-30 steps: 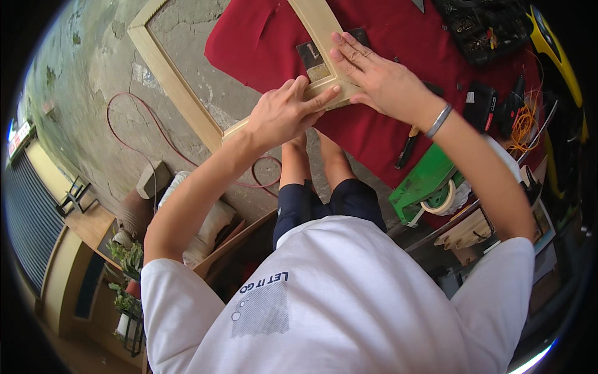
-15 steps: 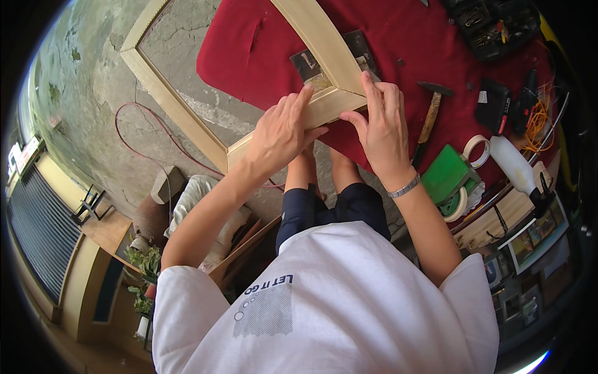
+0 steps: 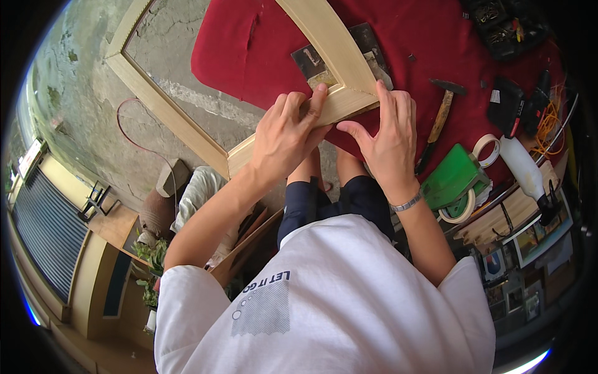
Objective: The person assembles a wooden frame by joining pieces with nails and a hammer. They position the pieces, insert nails, and hammer them into place, repeating the process for each corner of the frame.
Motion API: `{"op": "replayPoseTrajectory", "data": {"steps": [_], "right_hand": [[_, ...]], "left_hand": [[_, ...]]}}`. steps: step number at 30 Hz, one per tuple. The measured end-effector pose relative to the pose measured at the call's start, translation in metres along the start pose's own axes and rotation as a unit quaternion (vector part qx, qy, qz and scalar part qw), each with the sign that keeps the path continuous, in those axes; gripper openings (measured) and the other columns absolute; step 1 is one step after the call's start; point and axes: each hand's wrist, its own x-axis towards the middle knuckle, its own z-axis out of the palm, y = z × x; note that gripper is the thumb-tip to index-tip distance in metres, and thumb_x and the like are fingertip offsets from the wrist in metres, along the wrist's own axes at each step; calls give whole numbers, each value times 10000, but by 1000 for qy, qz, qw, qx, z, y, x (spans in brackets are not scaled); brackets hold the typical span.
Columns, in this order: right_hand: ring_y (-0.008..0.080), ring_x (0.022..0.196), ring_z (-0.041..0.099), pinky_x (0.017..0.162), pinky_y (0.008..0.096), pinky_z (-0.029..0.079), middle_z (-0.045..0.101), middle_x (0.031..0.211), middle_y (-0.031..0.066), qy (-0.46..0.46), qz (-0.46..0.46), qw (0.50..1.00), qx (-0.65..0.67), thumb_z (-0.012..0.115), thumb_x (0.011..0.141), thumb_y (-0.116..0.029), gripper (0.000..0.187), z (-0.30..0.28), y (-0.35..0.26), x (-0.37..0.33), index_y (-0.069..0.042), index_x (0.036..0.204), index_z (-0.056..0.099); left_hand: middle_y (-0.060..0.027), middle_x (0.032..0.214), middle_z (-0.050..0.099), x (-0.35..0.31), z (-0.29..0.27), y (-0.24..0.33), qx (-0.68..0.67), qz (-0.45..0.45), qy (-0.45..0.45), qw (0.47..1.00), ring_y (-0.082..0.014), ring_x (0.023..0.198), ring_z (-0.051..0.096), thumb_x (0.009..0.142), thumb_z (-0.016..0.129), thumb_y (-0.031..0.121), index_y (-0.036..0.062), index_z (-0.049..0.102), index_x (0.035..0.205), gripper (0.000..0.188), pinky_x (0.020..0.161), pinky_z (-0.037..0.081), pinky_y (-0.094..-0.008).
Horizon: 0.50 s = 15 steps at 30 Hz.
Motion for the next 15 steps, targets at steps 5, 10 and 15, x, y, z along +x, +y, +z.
{"op": "replayPoseTrajectory", "data": {"steps": [5, 10, 15], "right_hand": [[385, 1002, 559, 893, 494, 479, 552, 1109, 207, 24, -20, 1000, -2, 826, 850, -366, 772, 11, 6, 0, 120, 1360, 510], [386, 1006, 546, 896, 496, 469, 537, 1122, 214, 31, -38, 999, 0, 822, 857, -358, 792, 13, 8, 4, 123, 1389, 486], [387, 1039, 517, 923, 512, 449, 505, 1164, 226, 7, -29, 999, 19, 842, 860, -350, 823, 13, 6, 2, 125, 1411, 457]], "left_hand": [[-106, 1056, 522, 5, -4, 1, -16, 29, -6, 999, -262, 912, 577, 769, 849, 231, -23, 532, 1489, 826, 739, 558, -379], [-118, 1060, 517, 6, 1, 0, -22, 35, -6, 999, -275, 939, 577, 769, 845, 229, -60, 512, 1486, 841, 734, 567, -377], [-135, 1058, 507, 5, 2, 1, -8, 38, -2, 999, -286, 932, 572, 770, 838, 226, -64, 521, 1476, 826, 732, 568, -382]]}}
